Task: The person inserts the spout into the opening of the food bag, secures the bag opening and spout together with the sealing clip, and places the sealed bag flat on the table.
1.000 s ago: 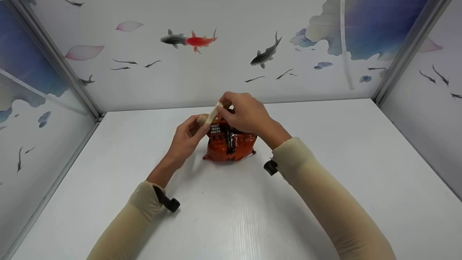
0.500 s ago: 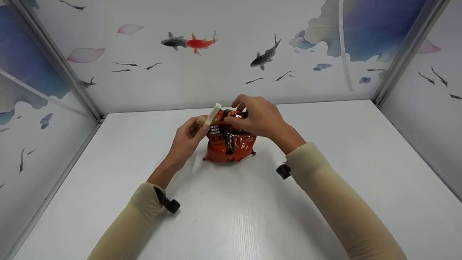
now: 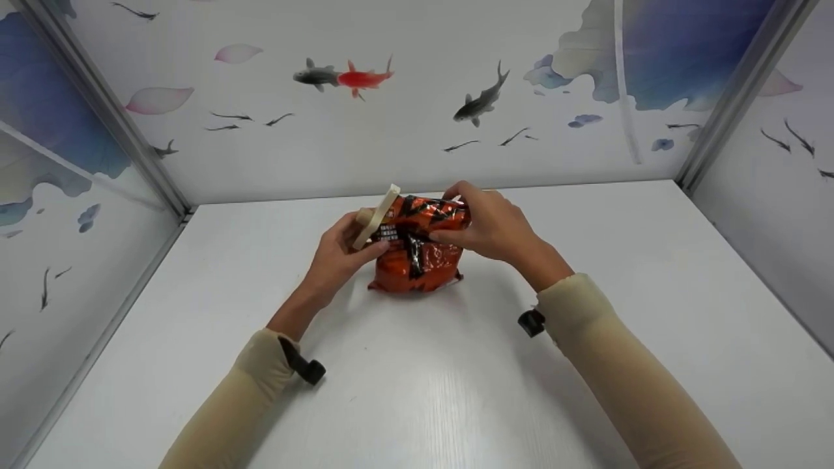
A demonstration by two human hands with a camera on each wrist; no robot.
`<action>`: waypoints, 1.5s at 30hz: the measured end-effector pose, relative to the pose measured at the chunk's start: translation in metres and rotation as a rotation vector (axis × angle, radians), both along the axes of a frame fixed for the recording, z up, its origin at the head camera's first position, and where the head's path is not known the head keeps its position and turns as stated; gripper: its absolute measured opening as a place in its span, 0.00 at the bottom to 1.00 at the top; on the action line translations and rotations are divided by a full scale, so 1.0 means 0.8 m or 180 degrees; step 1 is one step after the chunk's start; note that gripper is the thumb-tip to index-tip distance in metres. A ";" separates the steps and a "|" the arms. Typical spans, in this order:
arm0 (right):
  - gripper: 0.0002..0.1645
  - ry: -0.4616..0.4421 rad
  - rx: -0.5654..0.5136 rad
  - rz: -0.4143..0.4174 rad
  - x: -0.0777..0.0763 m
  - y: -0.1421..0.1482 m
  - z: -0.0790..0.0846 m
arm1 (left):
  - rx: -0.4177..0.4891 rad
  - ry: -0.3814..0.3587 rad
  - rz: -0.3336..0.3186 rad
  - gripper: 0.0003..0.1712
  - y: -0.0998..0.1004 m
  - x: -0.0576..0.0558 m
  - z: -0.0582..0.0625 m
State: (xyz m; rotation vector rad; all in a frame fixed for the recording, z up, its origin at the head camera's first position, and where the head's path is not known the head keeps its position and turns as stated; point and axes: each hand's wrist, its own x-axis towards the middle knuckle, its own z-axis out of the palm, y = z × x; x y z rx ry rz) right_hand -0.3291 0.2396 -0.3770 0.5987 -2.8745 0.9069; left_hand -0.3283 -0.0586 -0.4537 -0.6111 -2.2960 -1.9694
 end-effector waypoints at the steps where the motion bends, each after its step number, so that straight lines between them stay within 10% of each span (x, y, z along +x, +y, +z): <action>1: 0.40 -0.0053 -0.0018 -0.0010 0.001 0.002 -0.002 | 0.0000 -0.0004 -0.0010 0.36 0.000 0.000 -0.001; 23: 0.26 0.0107 -0.0453 0.0022 0.002 0.013 -0.076 | -0.0118 -0.0056 0.0029 0.39 -0.004 0.002 -0.007; 45: 0.21 0.0009 -0.0593 -0.0153 0.007 0.018 -0.095 | -0.0010 -0.0202 0.0009 0.35 -0.006 0.001 -0.010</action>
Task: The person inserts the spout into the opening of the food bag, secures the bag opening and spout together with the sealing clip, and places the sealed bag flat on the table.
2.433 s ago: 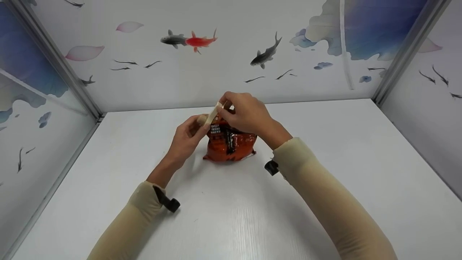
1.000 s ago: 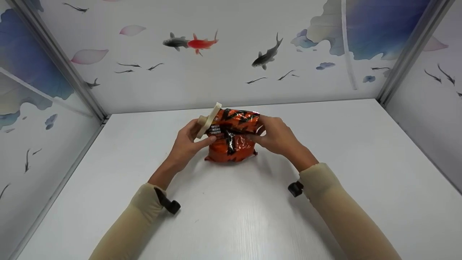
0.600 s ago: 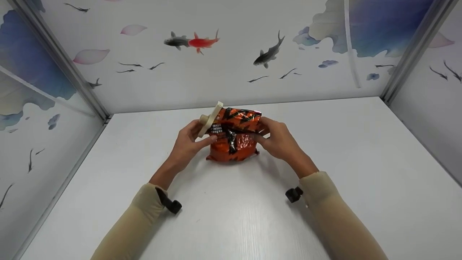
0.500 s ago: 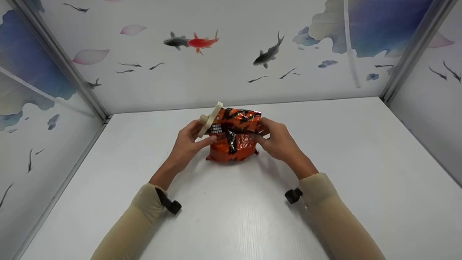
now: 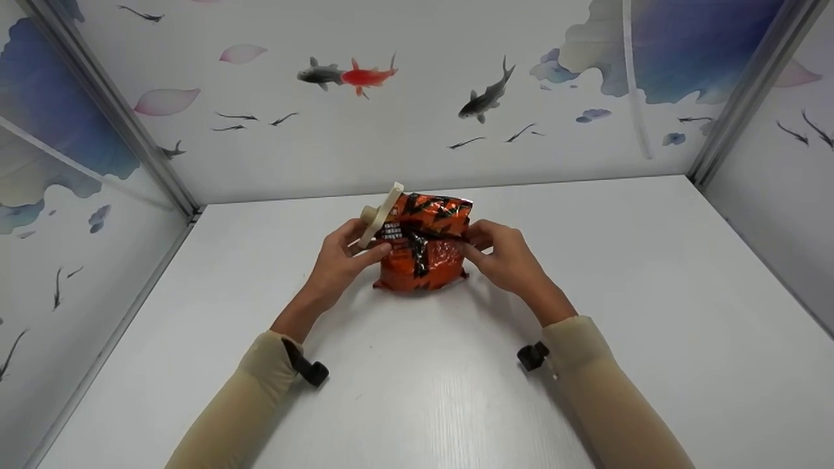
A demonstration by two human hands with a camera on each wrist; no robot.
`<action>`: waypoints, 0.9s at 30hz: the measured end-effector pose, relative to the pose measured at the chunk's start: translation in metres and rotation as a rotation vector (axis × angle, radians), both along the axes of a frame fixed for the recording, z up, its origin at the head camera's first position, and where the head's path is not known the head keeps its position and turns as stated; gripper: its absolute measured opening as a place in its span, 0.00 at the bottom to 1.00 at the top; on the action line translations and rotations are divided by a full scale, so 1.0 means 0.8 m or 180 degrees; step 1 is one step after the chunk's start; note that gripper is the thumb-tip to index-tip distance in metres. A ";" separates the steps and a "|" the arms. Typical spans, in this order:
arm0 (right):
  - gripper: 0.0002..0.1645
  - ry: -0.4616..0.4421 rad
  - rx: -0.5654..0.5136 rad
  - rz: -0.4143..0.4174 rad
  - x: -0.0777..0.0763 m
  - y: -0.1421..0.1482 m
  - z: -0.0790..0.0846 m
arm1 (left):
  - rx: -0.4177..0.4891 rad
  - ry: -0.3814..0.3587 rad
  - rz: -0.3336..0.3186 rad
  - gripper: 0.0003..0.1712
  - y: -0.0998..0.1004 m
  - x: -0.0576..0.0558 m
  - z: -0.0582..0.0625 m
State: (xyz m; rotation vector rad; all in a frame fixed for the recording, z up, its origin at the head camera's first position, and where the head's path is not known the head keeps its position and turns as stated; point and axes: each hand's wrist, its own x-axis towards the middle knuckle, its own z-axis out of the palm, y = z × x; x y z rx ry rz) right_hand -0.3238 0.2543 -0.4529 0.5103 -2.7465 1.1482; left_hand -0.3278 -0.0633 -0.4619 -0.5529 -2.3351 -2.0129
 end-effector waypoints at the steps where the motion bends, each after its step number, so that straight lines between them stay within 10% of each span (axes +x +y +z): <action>1: 0.21 -0.0004 -0.0012 -0.0006 0.000 0.000 -0.001 | 0.0008 0.0002 -0.0001 0.35 0.000 0.000 0.000; 27: 0.13 0.0148 -0.0470 0.0037 0.007 -0.008 0.004 | 0.0360 -0.0069 -0.0058 0.34 -0.009 0.000 0.017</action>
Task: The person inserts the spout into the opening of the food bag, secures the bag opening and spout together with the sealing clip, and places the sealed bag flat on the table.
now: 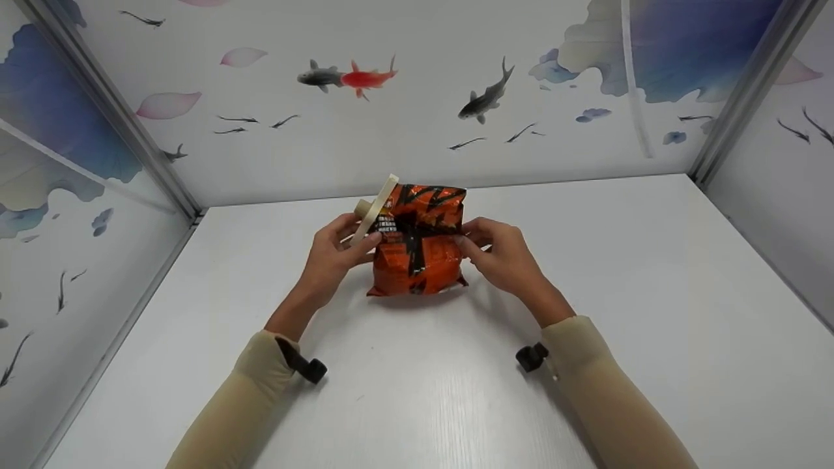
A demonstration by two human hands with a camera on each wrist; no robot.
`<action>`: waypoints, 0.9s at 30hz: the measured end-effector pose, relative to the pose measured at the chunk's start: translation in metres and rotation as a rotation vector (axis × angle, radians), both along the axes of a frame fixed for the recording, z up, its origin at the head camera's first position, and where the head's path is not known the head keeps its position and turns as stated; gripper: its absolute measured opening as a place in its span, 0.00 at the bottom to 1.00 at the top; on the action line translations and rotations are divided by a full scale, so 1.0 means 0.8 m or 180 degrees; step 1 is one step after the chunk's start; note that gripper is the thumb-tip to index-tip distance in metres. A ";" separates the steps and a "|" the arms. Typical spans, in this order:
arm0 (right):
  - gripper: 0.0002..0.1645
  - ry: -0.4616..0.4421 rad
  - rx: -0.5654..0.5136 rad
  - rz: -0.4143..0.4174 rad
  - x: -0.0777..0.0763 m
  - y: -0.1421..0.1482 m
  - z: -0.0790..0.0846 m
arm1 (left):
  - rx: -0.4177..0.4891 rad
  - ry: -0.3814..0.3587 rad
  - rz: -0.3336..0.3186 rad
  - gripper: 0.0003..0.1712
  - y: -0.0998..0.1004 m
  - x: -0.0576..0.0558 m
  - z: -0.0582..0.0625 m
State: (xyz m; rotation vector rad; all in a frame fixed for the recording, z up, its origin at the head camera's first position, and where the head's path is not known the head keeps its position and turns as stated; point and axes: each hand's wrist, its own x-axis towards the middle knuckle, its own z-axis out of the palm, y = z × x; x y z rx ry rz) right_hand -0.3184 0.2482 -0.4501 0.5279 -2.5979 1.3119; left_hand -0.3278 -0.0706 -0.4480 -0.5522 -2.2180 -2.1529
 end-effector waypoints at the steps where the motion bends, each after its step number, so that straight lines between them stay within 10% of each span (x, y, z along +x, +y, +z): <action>1: 0.13 -0.0003 0.0006 -0.0001 0.000 0.000 0.000 | 0.0009 -0.0022 -0.0006 0.34 0.000 0.000 0.000; 27: 0.25 -0.0788 -0.0006 0.0226 -0.003 0.005 -0.009 | -0.0270 -0.0836 0.0229 0.35 0.001 0.000 -0.012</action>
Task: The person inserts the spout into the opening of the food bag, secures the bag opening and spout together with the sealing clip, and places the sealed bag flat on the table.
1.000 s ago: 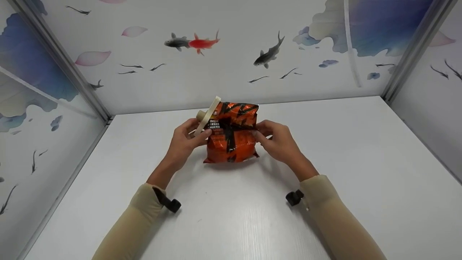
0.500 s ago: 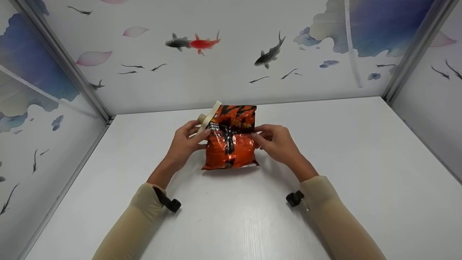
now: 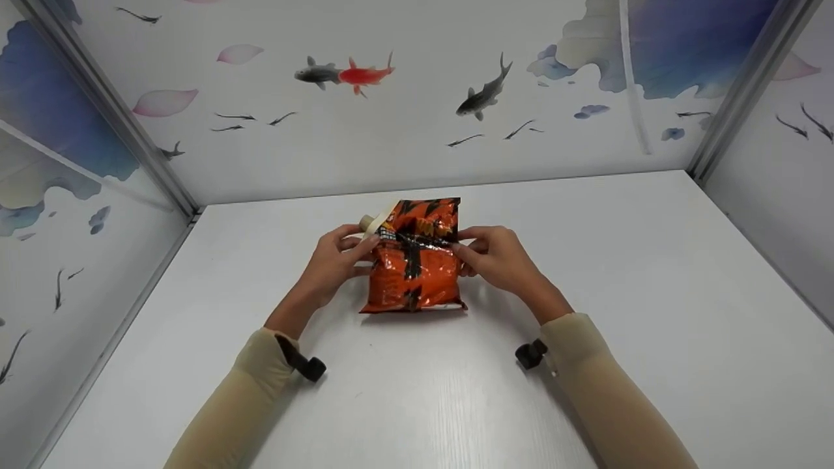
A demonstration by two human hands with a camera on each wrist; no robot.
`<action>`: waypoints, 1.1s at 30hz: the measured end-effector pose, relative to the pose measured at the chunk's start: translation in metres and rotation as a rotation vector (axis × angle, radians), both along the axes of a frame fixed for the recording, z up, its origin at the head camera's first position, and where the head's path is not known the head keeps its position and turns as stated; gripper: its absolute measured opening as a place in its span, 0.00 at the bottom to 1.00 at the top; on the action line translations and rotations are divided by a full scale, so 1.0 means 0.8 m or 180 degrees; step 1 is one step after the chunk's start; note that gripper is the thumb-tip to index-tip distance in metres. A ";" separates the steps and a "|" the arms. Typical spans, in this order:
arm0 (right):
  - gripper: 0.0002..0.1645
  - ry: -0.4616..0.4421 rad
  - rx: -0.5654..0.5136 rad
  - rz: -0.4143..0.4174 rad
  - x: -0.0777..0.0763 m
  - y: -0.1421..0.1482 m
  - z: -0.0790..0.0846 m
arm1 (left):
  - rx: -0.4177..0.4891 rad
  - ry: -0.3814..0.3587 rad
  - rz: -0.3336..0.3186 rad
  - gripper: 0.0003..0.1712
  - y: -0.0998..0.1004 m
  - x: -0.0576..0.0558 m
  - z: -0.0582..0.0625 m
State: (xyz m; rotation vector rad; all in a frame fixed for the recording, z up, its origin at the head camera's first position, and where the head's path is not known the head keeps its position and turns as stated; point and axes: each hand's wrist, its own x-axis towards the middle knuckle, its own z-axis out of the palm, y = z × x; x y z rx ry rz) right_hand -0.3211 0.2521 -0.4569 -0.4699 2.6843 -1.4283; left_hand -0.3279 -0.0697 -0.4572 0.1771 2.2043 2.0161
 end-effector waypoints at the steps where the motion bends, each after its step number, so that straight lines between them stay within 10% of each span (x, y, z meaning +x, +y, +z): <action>1: 0.26 -0.0025 0.0000 -0.0010 0.000 0.000 0.000 | -0.0020 -0.0031 0.0003 0.35 0.000 0.000 0.000; 17: 0.25 -0.0091 0.0217 0.0145 -0.002 0.000 -0.001 | -0.0433 -0.0339 -0.0014 0.31 -0.004 0.002 -0.004; 33: 0.26 -0.0106 0.0311 0.0115 -0.002 0.002 -0.001 | -0.0893 -0.0145 0.0226 0.25 -0.009 -0.005 -0.012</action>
